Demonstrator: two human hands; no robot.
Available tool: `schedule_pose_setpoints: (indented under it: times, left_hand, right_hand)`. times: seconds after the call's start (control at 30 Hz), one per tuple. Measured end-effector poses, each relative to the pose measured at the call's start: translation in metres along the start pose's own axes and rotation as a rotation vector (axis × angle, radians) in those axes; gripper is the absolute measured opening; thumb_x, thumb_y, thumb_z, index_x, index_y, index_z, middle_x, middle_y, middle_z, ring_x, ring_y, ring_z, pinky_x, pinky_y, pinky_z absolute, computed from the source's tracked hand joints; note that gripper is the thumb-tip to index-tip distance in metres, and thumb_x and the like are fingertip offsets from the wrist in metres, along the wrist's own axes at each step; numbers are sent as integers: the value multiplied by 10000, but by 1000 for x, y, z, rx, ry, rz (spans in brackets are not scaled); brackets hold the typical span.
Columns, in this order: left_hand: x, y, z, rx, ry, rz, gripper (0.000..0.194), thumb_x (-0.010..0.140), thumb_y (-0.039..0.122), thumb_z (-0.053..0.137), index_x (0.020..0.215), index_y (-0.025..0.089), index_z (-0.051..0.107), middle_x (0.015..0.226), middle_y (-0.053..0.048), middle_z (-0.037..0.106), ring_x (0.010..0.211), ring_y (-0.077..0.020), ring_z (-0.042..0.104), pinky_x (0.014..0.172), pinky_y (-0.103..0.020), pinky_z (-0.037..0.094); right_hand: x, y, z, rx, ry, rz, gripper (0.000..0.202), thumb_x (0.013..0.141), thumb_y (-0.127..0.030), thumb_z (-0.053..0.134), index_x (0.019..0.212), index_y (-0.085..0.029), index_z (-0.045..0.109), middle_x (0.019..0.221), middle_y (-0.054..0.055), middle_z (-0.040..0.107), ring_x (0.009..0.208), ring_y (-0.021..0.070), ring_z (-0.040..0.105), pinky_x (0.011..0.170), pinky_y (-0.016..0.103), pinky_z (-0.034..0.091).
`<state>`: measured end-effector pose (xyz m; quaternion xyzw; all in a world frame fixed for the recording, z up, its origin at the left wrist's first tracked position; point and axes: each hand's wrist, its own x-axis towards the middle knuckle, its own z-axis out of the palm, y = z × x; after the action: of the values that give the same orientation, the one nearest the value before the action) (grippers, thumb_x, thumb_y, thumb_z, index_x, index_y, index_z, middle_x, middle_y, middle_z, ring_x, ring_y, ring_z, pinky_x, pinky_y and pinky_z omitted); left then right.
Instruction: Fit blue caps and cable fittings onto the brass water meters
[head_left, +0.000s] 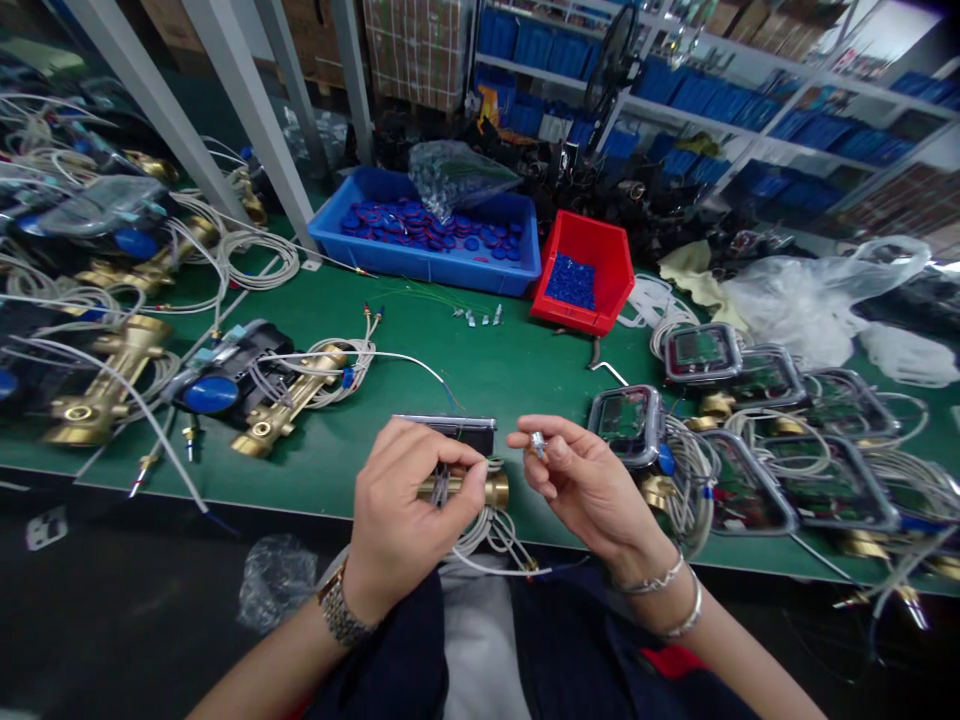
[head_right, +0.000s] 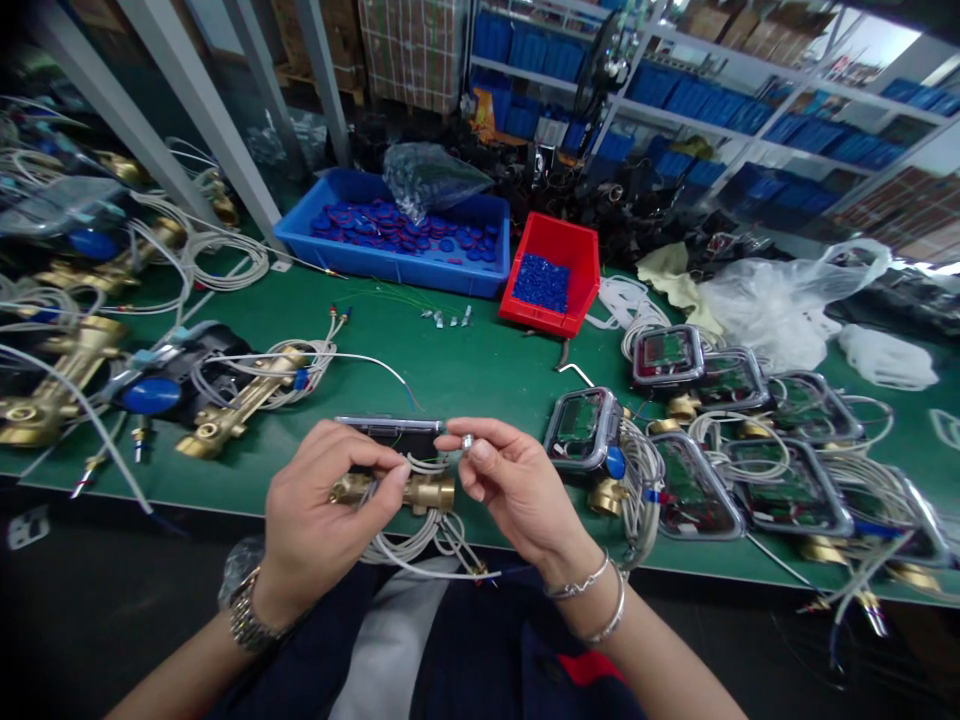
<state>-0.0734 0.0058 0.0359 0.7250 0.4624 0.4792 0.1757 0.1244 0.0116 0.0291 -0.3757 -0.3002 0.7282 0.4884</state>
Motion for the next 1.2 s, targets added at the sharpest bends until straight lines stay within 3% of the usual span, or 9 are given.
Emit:
schedule_pose_setpoints:
  times: [0.2, 0.37, 0.9, 1.2]
  left_hand:
    - [-2, 3, 2, 49, 40, 31, 101, 806, 119, 713, 787, 196, 651, 739, 0, 666, 755, -168, 568, 758, -347, 449]
    - [-2, 4, 1, 129, 85, 24, 109, 794, 145, 722, 765, 212, 641, 717, 9, 668, 745, -187, 591, 796, -399, 424]
    - [-2, 7, 3, 225, 93, 18, 126, 791, 167, 728, 731, 237, 643, 704, 34, 695, 781, -209, 609, 843, -431, 382]
    - [-3, 9, 2, 228, 82, 26, 131, 793, 176, 728, 703, 240, 656, 694, 40, 705, 786, -204, 606, 864, -431, 383]
  right_hand:
    - [-3, 4, 6, -6, -106, -17, 308, 838, -325, 802, 1135, -248, 769, 1101, 70, 771, 751, 65, 595, 692, 142, 495]
    - [-2, 4, 5, -44, -161, -52, 321, 898, -339, 740, 1209, -256, 740, 1161, 73, 758, 770, 65, 583, 718, 144, 493]
    - [-2, 7, 4, -109, -177, -69, 323, 920, -327, 716, 1236, -262, 722, 1185, 73, 752, 859, 80, 660, 787, 165, 529]
    - [-3, 8, 3, -162, -176, -82, 345, 919, -336, 712, 1257, -268, 707, 1214, 85, 741, 988, 155, 702, 905, 293, 567]
